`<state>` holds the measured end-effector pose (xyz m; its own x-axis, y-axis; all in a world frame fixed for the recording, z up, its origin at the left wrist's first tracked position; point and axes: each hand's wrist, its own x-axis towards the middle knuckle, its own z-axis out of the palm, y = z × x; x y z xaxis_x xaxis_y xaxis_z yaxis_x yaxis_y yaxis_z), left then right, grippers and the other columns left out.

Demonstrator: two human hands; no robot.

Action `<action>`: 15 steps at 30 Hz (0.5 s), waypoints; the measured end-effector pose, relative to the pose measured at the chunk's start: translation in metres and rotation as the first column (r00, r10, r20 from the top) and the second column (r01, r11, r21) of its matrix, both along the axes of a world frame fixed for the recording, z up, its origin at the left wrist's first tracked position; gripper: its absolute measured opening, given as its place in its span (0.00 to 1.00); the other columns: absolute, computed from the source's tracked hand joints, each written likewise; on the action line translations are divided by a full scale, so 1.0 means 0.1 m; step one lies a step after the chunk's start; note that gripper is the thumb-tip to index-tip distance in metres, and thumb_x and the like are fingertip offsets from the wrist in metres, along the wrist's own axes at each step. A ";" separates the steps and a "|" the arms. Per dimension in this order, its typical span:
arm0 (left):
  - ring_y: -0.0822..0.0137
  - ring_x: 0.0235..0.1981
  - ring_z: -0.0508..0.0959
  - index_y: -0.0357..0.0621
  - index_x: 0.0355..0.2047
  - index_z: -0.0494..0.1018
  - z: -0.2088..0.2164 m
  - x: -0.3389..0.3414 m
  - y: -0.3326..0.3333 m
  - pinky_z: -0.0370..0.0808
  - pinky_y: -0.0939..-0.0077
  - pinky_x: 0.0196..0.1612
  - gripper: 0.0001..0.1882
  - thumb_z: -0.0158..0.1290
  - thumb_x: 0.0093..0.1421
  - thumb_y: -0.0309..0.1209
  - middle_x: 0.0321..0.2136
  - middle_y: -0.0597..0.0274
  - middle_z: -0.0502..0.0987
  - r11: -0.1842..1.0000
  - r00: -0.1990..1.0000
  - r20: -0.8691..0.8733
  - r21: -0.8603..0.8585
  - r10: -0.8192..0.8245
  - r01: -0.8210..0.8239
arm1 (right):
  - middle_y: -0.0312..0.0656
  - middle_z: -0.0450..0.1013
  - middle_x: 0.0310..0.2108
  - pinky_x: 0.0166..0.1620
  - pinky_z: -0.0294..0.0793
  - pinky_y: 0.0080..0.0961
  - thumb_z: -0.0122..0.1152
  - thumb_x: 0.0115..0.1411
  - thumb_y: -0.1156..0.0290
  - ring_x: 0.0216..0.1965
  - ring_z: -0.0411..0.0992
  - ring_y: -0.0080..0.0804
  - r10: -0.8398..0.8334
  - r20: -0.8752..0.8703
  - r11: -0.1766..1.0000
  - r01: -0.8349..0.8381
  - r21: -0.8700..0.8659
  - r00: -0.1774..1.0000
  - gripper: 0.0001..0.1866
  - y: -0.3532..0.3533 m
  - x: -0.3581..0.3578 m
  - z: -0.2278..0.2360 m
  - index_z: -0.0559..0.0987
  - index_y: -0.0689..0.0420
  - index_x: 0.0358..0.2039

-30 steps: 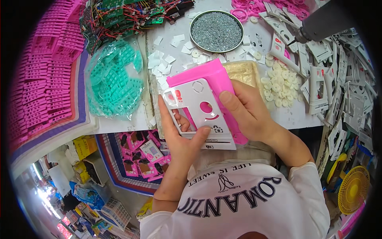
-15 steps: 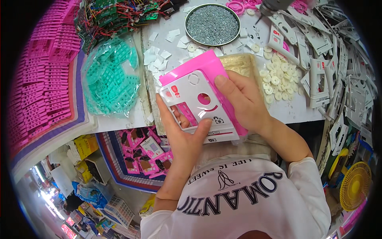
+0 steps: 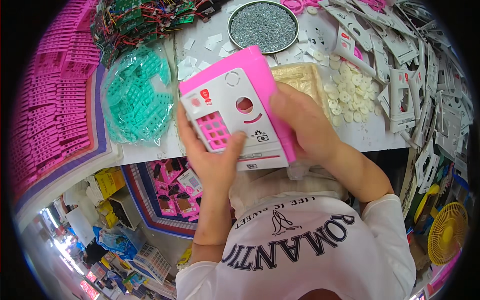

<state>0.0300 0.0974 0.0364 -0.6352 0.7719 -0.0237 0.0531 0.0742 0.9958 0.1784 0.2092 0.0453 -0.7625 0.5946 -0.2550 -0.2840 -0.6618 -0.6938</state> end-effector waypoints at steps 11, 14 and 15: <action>0.61 0.61 0.72 0.30 0.72 0.50 -0.10 -0.09 0.11 0.71 0.67 0.62 0.49 0.66 0.58 0.30 0.64 0.48 0.66 0.998 0.991 0.129 0.055 -0.032 0.025 | 0.45 0.67 0.64 0.62 0.73 0.31 0.73 0.55 0.81 0.64 0.68 0.33 0.291 0.062 0.953 -0.295 0.067 0.955 0.44 0.04 0.39 0.08 0.60 0.65 0.69; 0.65 0.58 0.74 0.30 0.72 0.52 -0.17 -0.16 0.08 0.71 0.70 0.61 0.45 0.63 0.64 0.37 0.62 0.50 0.70 0.997 0.959 0.273 0.052 -0.074 0.062 | 0.45 0.72 0.58 0.59 0.76 0.30 0.71 0.55 0.78 0.59 0.72 0.31 0.253 0.089 0.907 -0.268 0.324 0.963 0.41 -0.01 0.39 0.06 0.62 0.62 0.67; 0.65 0.58 0.74 0.30 0.72 0.51 -0.17 -0.15 0.08 0.71 0.70 0.61 0.45 0.62 0.64 0.36 0.63 0.49 0.68 0.995 0.960 0.265 0.067 -0.093 0.078 | 0.46 0.74 0.55 0.58 0.77 0.29 0.70 0.56 0.77 0.56 0.75 0.30 0.228 0.113 0.860 -0.254 0.443 0.967 0.39 -0.02 0.39 0.05 0.63 0.60 0.66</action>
